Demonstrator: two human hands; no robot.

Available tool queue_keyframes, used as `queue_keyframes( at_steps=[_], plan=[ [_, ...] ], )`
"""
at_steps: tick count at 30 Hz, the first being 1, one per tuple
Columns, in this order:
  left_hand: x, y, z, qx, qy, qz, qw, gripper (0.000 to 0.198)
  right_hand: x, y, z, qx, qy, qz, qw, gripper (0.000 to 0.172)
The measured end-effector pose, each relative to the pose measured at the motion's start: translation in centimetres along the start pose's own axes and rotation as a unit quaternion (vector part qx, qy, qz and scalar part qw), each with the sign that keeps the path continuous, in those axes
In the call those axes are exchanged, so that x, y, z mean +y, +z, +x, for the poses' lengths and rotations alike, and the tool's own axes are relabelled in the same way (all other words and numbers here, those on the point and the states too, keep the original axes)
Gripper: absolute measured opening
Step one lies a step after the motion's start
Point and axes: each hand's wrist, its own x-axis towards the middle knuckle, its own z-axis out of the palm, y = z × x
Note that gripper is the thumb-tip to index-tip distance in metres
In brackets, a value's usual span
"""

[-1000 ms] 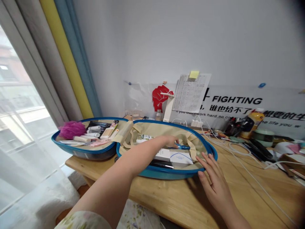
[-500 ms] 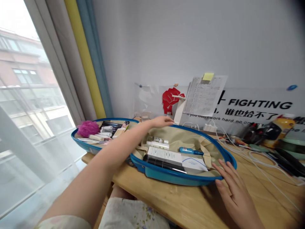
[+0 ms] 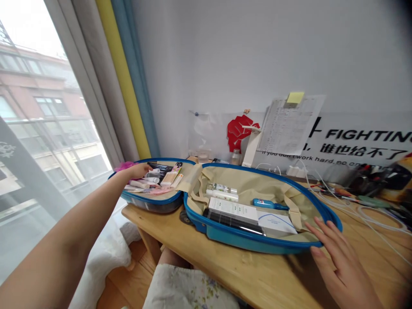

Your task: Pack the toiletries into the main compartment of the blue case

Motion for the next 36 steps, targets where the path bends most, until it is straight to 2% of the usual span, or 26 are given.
queue_keyframes(
  at_steps=[4, 8, 14, 18, 26, 32, 36],
  plan=[
    [-2.0, 1.1, -0.4, -0.07, 0.021, 0.038, 0.997, 0.047, 0.0, -0.1, 0.0, -0.003, -0.005, -0.008, 1.0, 0.044],
    [-1.8, 1.9, -0.3, -0.109, 0.078, 0.047, 0.99, 0.053, 0.2, -0.1, 0.1, 0.0, -0.037, -0.04, 0.999, 0.044],
    [-0.1, 2.3, 0.2, -0.126, 0.136, 0.084, 0.979, 0.047, 0.3, 0.1, 0.1, 0.008, -0.042, -0.048, 0.998, 0.043],
    [-0.1, 2.1, 0.1, -0.119, 0.144, 0.101, 0.977, 0.037, 0.3, 0.1, 0.1, 0.001, -0.035, -0.045, 0.998, 0.043],
    [-1.7, 1.3, -0.6, -0.06, 0.109, 0.069, 0.99, 0.036, 0.1, 0.1, 0.1, 0.002, -0.024, -0.033, 0.999, 0.043],
    [-3.5, 0.2, -1.2, 0.046, 0.049, -0.009, 0.998, 0.043, 0.1, 0.2, 0.0, -0.001, -0.026, -0.035, 0.999, 0.043],
    [-3.3, -1.3, -2.1, 0.124, 0.032, -0.105, 0.986, 0.046, 0.0, 0.1, 0.0, -0.005, -0.001, -0.027, 1.0, 0.043]
  ],
)
